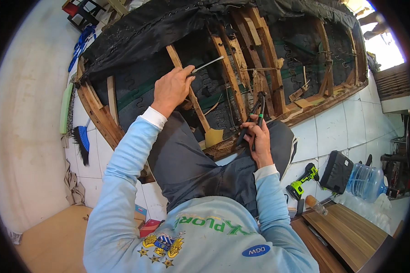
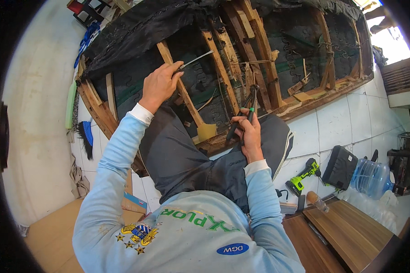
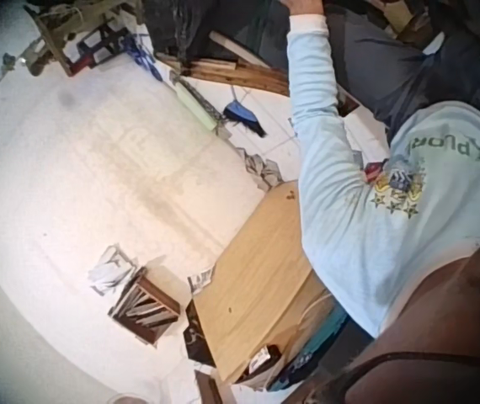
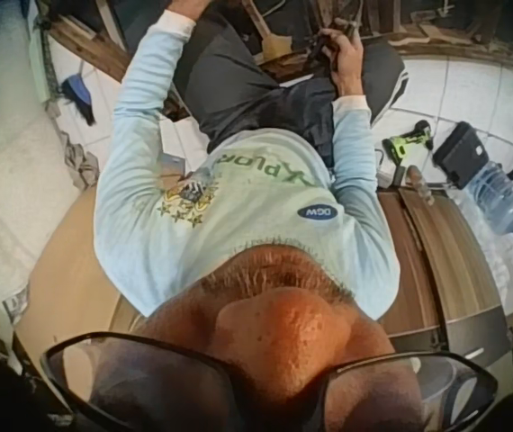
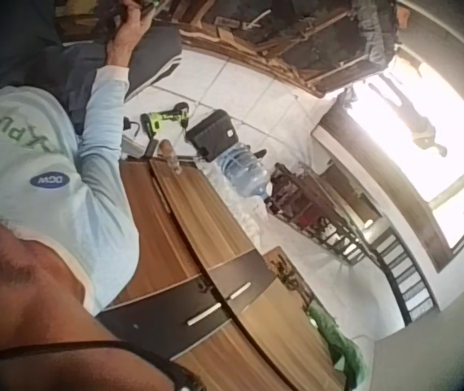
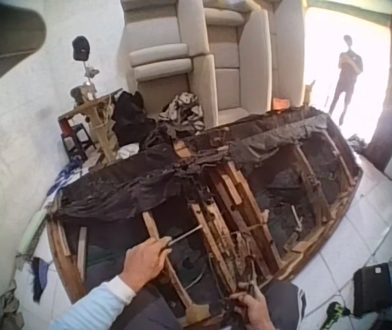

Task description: The person retrieves pliers and a screwdriver from a wall-mounted tool rack and sits on the floor to work on an overturned wooden furniture frame. They use the screwdriver to pry and remove staples and fabric from the wooden frame, occasionally using the pliers to assist in pulling out the fasteners.

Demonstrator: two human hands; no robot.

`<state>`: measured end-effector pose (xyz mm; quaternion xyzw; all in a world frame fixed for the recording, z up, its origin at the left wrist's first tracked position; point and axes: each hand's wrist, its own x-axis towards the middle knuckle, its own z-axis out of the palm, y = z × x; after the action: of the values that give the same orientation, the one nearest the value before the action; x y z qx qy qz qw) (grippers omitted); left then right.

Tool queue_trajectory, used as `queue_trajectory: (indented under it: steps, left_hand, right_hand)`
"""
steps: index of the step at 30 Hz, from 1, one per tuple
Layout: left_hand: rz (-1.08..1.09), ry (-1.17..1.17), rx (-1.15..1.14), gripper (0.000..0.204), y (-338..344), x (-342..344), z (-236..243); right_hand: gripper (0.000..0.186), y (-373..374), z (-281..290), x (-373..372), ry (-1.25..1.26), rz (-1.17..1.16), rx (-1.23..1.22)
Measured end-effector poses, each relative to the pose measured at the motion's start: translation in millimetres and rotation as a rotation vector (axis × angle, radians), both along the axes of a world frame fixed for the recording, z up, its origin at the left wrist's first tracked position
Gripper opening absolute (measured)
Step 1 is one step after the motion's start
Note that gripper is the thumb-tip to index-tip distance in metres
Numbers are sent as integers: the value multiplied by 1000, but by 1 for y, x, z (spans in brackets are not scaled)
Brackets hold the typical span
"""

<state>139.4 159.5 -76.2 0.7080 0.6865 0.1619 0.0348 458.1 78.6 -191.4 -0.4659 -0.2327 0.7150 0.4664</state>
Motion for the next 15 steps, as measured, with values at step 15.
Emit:
queue_trajectory:
  steps: [15]
  left_hand:
    - [-4, -157, -313, 44, 30, -30, 23]
  right_hand:
    - [40, 0, 5, -2, -4, -15, -10]
